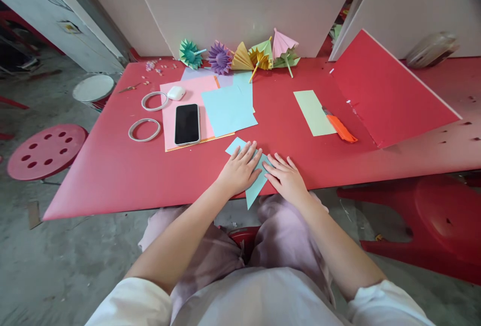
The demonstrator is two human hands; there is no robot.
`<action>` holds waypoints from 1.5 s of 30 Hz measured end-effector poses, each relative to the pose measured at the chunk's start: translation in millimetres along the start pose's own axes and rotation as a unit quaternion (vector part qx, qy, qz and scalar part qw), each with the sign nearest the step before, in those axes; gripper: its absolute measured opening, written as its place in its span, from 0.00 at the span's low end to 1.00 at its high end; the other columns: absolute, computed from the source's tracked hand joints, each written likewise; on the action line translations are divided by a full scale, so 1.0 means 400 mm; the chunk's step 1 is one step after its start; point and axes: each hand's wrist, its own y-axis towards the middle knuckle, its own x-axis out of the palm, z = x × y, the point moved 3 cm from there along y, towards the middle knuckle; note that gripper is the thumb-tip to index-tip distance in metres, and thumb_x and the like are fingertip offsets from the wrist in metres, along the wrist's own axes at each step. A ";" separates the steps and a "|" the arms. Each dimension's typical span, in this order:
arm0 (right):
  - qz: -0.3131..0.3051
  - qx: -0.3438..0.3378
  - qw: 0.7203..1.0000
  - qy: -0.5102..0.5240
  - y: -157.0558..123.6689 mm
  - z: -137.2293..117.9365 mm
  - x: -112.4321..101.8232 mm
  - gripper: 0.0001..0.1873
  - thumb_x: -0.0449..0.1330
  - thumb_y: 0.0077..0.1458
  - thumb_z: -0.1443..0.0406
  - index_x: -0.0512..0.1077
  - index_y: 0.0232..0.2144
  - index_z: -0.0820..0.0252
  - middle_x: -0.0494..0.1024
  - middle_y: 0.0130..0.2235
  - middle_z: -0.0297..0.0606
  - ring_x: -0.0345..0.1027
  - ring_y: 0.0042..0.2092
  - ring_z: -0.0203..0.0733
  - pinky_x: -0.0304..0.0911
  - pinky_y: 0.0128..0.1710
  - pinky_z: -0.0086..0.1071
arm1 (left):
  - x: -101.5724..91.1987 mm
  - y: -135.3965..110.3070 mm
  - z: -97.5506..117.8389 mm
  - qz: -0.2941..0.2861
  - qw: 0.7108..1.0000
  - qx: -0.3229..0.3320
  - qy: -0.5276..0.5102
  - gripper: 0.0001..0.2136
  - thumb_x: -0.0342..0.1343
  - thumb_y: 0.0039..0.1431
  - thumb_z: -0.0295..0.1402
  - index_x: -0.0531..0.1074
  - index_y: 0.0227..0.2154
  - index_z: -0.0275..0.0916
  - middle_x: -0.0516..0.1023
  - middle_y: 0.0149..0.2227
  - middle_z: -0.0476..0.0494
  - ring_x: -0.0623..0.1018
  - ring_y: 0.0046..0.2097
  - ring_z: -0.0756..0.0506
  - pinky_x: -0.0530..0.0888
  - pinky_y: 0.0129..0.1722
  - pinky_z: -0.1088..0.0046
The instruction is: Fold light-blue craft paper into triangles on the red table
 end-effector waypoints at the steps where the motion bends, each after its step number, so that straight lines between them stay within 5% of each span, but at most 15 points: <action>1: -0.001 -0.001 1.000 -0.004 0.000 -0.001 0.001 0.20 0.45 0.60 0.60 0.66 0.52 0.53 0.62 0.58 0.37 0.52 0.60 0.44 0.47 0.58 0.49 | 0.000 -0.002 0.005 -0.003 1.000 0.015 -0.002 0.24 0.36 0.64 0.40 0.52 0.59 0.33 0.49 0.63 0.37 0.48 0.64 0.41 0.47 0.60 0.59; 8: 0.012 -0.018 0.999 -0.033 -0.005 -0.002 0.007 0.20 0.44 0.61 0.60 0.65 0.52 0.54 0.62 0.58 0.37 0.52 0.60 0.44 0.47 0.58 0.48 | 0.002 -0.007 0.006 -0.020 1.000 0.013 -0.009 0.27 0.34 0.63 0.45 0.50 0.60 0.33 0.51 0.63 0.40 0.51 0.63 0.43 0.49 0.60 0.62; 20: 0.002 -0.010 0.999 -0.033 -0.002 -0.008 0.003 0.20 0.44 0.61 0.61 0.66 0.51 0.54 0.62 0.58 0.36 0.52 0.60 0.45 0.47 0.58 0.48 | -0.021 0.030 -0.133 -0.016 0.993 -0.107 0.052 0.28 0.39 0.62 0.44 0.54 0.58 0.29 0.57 0.60 0.35 0.57 0.61 0.40 0.50 0.60 0.58; 24: 0.008 -0.008 0.999 -0.030 0.002 -0.011 0.000 0.19 0.46 0.60 0.61 0.67 0.50 0.54 0.64 0.57 0.36 0.54 0.59 0.45 0.48 0.58 0.49 | -0.041 0.035 -0.077 0.034 0.991 -0.103 0.072 0.23 0.42 0.62 0.34 0.58 0.56 0.26 0.59 0.58 0.30 0.57 0.60 0.37 0.53 0.58 0.58; 28: 0.018 -0.008 0.999 -0.030 0.005 -0.014 -0.004 0.17 0.48 0.59 0.62 0.68 0.49 0.54 0.66 0.55 0.36 0.55 0.59 0.45 0.49 0.57 0.48 | -0.022 0.022 0.031 0.022 0.999 0.043 -0.001 0.18 0.43 0.60 0.28 0.63 0.52 0.32 0.67 0.53 0.36 0.65 0.55 0.42 0.60 0.54 0.66; 31: 0.022 -0.007 0.999 -0.032 0.004 -0.014 -0.005 0.17 0.48 0.59 0.62 0.69 0.48 0.55 0.66 0.55 0.36 0.55 0.59 0.45 0.48 0.58 0.48 | -0.011 0.013 0.046 0.041 0.999 0.029 -0.021 0.18 0.42 0.60 0.29 0.63 0.52 0.31 0.68 0.52 0.35 0.66 0.54 0.42 0.62 0.53 0.65; 45: 0.018 -0.002 1.000 -0.014 0.000 -0.008 -0.003 0.19 0.46 0.60 0.61 0.67 0.50 0.53 0.64 0.57 0.35 0.54 0.59 0.43 0.47 0.58 0.47 | -0.025 0.039 -0.149 0.066 0.996 -0.039 0.041 0.16 0.42 0.60 0.29 0.66 0.48 0.34 0.71 0.48 0.38 0.69 0.52 0.42 0.63 0.54 0.64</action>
